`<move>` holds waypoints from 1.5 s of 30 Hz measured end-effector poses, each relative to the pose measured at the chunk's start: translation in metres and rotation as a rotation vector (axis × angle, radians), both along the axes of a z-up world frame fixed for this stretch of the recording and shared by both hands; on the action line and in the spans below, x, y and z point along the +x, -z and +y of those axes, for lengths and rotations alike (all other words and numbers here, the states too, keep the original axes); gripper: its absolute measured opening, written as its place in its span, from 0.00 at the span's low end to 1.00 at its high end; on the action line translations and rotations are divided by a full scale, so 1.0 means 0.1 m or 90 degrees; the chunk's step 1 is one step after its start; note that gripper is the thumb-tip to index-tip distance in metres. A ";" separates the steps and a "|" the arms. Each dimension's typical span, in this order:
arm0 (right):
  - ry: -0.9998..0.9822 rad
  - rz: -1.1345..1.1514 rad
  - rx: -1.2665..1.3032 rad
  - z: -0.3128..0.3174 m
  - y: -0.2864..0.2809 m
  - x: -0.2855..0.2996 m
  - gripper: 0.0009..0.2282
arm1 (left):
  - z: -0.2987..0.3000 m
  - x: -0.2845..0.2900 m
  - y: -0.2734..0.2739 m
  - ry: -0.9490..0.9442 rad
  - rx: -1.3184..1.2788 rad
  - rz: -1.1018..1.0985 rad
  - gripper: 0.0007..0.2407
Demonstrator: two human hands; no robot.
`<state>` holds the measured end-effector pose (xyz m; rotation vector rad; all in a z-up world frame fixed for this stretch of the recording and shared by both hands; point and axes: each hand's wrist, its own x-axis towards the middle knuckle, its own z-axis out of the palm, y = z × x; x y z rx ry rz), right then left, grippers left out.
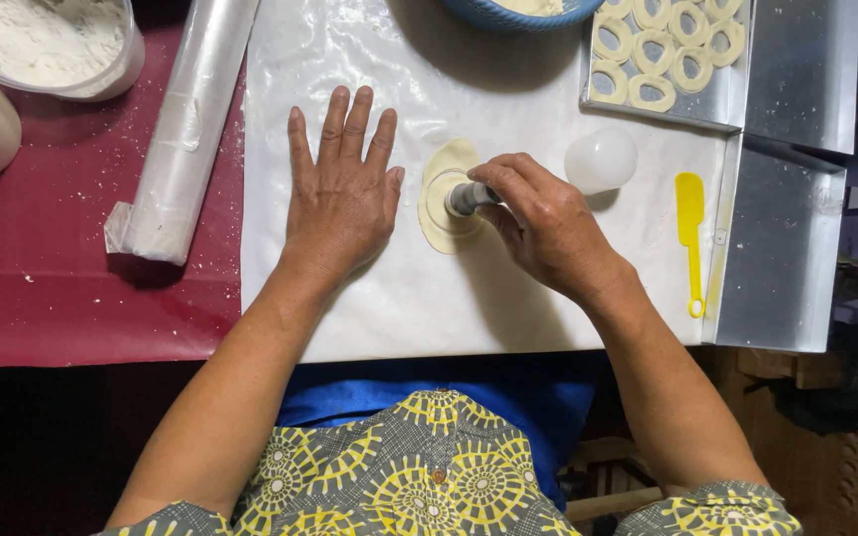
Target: Shaping dough into donut rings using a rolling pin and circular cutters.
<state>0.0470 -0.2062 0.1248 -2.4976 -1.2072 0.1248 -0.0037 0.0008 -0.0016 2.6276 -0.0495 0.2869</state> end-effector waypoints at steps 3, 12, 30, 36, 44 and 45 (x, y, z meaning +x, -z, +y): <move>-0.015 -0.005 -0.011 -0.03 0.06 0.03 0.16 | 0.00 0.00 -0.03 0.001 -0.009 0.012 0.23; -0.115 -0.081 -0.206 0.02 -0.10 0.14 0.18 | 0.01 -0.01 -0.01 -0.001 0.001 0.003 0.23; -0.059 0.039 -0.307 0.15 0.08 0.28 0.10 | -0.01 0.00 0.02 0.004 0.020 0.020 0.24; 0.057 0.052 -0.386 0.28 0.02 0.17 0.15 | -0.01 0.00 0.00 0.007 0.012 0.025 0.25; -0.082 0.018 -0.240 0.14 0.09 0.22 0.06 | -0.01 0.00 0.00 0.006 0.011 0.027 0.25; -0.108 0.013 -0.234 0.14 0.08 0.23 0.06 | 0.00 -0.01 0.01 0.004 0.009 0.027 0.25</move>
